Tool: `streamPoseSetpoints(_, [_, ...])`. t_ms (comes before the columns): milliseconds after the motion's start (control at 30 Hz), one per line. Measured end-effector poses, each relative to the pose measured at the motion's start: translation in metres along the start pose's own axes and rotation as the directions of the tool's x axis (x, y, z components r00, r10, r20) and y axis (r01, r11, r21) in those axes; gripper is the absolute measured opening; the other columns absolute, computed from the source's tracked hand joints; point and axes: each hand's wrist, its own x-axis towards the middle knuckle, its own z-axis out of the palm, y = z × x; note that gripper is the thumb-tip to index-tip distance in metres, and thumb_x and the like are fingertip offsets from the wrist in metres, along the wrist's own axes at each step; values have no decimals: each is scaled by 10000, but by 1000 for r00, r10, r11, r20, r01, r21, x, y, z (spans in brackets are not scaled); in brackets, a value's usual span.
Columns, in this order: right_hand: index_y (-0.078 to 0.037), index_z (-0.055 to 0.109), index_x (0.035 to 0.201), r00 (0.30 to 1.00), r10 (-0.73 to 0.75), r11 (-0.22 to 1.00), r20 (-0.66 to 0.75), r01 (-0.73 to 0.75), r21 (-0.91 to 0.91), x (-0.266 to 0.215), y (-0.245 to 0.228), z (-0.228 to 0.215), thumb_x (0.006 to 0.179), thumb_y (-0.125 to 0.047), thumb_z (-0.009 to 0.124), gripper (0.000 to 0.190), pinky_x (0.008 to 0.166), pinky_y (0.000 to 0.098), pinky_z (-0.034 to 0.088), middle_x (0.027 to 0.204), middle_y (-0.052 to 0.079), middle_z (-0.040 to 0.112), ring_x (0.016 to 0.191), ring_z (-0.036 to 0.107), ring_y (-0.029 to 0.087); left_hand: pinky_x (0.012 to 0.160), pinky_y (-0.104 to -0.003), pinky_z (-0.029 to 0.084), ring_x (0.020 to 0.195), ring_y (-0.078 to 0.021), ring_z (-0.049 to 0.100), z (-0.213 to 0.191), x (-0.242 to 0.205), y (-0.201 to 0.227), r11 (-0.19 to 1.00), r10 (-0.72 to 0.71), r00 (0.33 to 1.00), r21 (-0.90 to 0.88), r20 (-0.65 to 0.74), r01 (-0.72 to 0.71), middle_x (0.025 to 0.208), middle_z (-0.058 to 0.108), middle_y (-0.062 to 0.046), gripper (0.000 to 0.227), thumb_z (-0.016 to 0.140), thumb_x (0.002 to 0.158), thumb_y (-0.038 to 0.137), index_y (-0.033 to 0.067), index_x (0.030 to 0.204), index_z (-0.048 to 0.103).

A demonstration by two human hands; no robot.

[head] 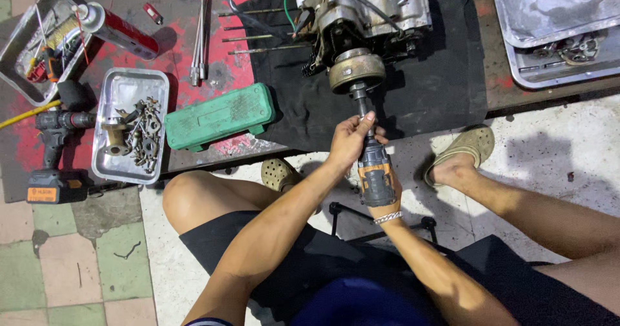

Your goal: The person uses a power drill and a socket wrench to remove a bolt and a circular metal component from a mechanical assembly. They then use a hammer to tap a socket and later use a wrench to tighten a bolt on the assembly.

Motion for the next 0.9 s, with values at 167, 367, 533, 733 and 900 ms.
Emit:
streamPoseSetpoints(167, [-81, 638, 1104, 997, -63, 993, 33, 65, -94, -19, 12, -3, 855, -217, 736, 300, 758, 425, 560, 1017, 138, 678, 899, 674, 301, 657, -337, 550, 665, -166, 622, -3, 2, -1, 974, -61, 996, -213, 68, 75, 805, 655, -66, 276, 665, 1011, 300, 28, 1003, 617])
streamPoseSetpoints(367, [-149, 633, 1107, 1000, -10, 967, -2, 10, -254, -27, 31, -13, 910, -232, 691, 221, 873, 416, 576, 1085, 87, 692, 1018, 685, 269, 642, -306, 512, 654, -125, 583, -2, -3, -2, 999, -18, 1000, -27, 15, 18, 803, 644, -42, 221, 674, 999, 262, 59, 1024, 591])
streamPoseSetpoints(533, [5, 557, 1302, 867, 419, 903, -269, -430, 19, -12, 106, -12, 986, -436, 709, 564, 985, 464, 515, 1229, 205, 658, 1123, 657, 325, 524, -311, 506, 544, -151, 599, 11, -12, 3, 995, 9, 994, 104, -111, 2, 755, 664, -95, 285, 702, 978, 281, 48, 967, 537])
streamPoseSetpoints(733, [35, 522, 1419, 870, 405, 894, -282, -441, -76, -42, 168, 20, 1035, -376, 661, 579, 1094, 446, 429, 1391, 212, 610, 1278, 580, 349, 456, -296, 477, 494, -132, 561, 15, -7, -2, 992, -22, 987, 116, -159, 41, 691, 619, -52, 196, 643, 959, 224, 49, 956, 557])
streamPoseSetpoints(900, [-43, 479, 1440, 620, 771, 636, -144, -736, 234, -49, 174, 29, 930, -408, 613, 641, 1099, 365, 467, 1434, 120, 599, 1323, 578, 261, 350, -253, 254, 403, -58, 359, 17, 4, -5, 989, -134, 980, -83, -145, 123, 591, 469, 27, 313, 686, 966, 270, 128, 813, 452])
